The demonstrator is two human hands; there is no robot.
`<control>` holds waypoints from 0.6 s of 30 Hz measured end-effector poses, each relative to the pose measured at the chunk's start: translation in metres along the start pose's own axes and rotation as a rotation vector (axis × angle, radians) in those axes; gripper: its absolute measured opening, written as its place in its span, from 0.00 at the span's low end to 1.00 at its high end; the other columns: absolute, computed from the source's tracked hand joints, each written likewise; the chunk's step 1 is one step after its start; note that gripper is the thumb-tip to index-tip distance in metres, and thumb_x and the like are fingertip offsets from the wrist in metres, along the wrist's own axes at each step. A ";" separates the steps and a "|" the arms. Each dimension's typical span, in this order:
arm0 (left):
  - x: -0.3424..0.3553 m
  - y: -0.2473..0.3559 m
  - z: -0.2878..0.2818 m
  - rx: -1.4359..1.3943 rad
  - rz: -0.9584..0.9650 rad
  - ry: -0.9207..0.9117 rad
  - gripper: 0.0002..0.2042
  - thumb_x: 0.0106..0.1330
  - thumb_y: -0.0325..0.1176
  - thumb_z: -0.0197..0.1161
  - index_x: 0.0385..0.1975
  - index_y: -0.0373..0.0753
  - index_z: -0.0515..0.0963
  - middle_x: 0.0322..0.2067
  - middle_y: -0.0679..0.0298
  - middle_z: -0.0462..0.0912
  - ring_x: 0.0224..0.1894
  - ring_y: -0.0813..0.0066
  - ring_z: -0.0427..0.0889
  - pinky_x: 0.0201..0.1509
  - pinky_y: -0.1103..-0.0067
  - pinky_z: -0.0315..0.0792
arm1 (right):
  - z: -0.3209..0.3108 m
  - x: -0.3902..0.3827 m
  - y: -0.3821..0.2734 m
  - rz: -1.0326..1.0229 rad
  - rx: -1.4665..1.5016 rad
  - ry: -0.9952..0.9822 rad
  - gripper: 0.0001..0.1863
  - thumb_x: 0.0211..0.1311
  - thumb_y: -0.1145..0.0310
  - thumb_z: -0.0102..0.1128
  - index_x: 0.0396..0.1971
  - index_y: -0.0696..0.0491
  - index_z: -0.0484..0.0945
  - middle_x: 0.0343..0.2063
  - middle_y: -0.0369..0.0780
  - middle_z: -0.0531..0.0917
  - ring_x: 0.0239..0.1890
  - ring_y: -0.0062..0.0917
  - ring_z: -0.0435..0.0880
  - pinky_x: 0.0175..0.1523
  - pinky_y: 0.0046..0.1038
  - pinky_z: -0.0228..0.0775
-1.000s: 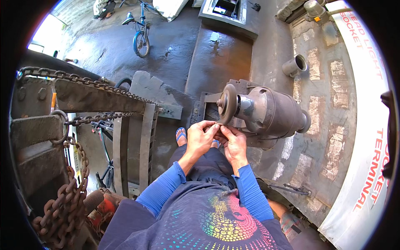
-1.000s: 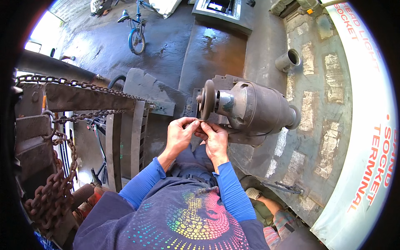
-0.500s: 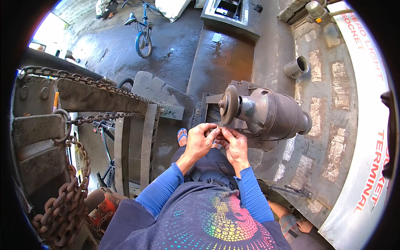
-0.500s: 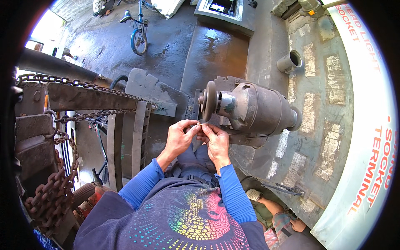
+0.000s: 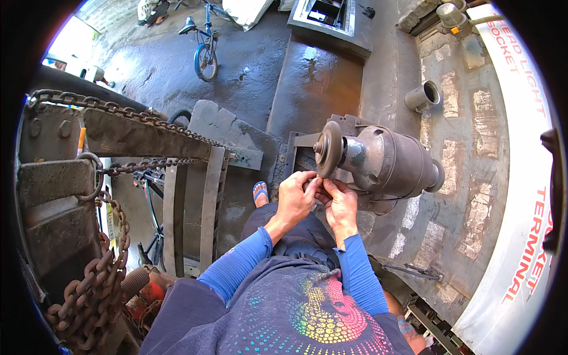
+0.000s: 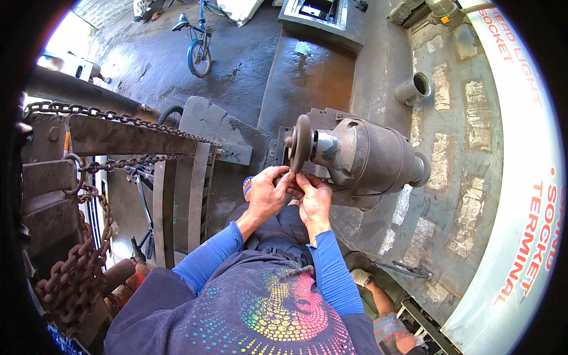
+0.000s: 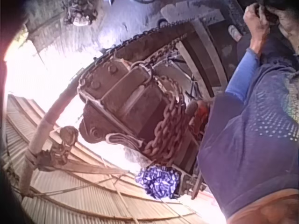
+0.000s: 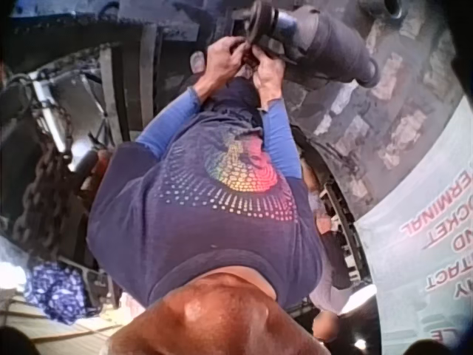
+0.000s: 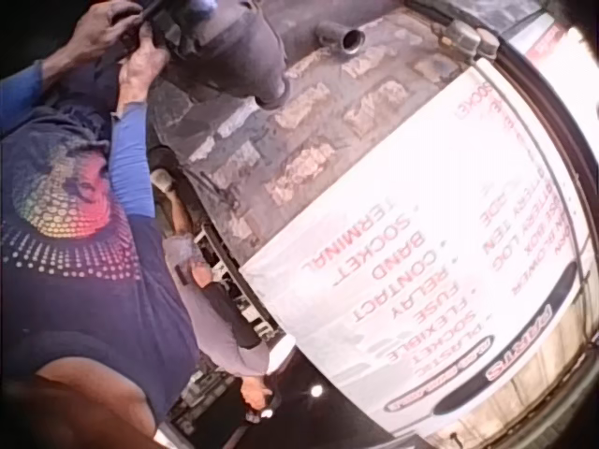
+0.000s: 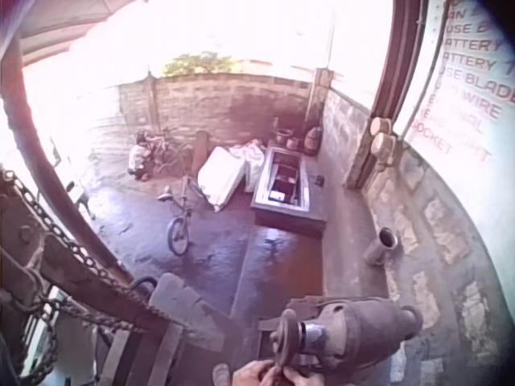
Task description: The person holds small metal parts against a rotating bench grinder to smooth or shape their edges. They repeatedly rotate the parts in their hands to grind different sides, then briefly walk to a workbench to pick up another part before returning to the grinder to continue the process.
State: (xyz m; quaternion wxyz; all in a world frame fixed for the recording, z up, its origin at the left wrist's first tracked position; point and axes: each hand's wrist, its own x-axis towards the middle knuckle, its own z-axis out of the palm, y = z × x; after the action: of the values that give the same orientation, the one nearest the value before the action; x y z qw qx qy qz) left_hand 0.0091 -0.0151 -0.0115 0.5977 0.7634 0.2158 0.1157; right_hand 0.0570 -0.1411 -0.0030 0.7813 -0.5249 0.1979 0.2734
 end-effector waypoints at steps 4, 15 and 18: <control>-0.003 0.007 -0.009 -0.047 -0.096 0.016 0.09 0.65 0.32 0.66 0.40 0.33 0.84 0.34 0.52 0.86 0.35 0.61 0.86 0.40 0.72 0.78 | 0.004 0.001 0.007 0.019 -0.014 -0.029 0.09 0.68 0.74 0.63 0.42 0.64 0.82 0.36 0.44 0.87 0.34 0.28 0.88 0.38 0.26 0.84; -0.002 0.005 -0.013 -0.067 -0.170 -0.012 0.11 0.66 0.33 0.66 0.40 0.31 0.84 0.35 0.51 0.87 0.36 0.61 0.87 0.42 0.71 0.78 | 0.005 0.001 0.007 0.024 -0.039 -0.064 0.10 0.68 0.74 0.63 0.44 0.64 0.82 0.36 0.44 0.87 0.34 0.27 0.88 0.38 0.25 0.84; -0.003 0.002 -0.019 -0.084 -0.205 -0.073 0.11 0.66 0.33 0.66 0.41 0.31 0.84 0.35 0.51 0.87 0.35 0.63 0.87 0.41 0.72 0.79 | 0.004 -0.003 0.005 0.046 -0.080 -0.076 0.10 0.68 0.74 0.63 0.43 0.64 0.82 0.36 0.44 0.87 0.34 0.27 0.88 0.38 0.26 0.85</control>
State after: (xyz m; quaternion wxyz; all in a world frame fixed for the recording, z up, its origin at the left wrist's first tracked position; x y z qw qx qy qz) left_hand -0.0009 -0.0005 -0.0042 0.6453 0.7153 0.2658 0.0347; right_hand 0.0514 -0.1369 -0.0031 0.7602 -0.5402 0.1692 0.3187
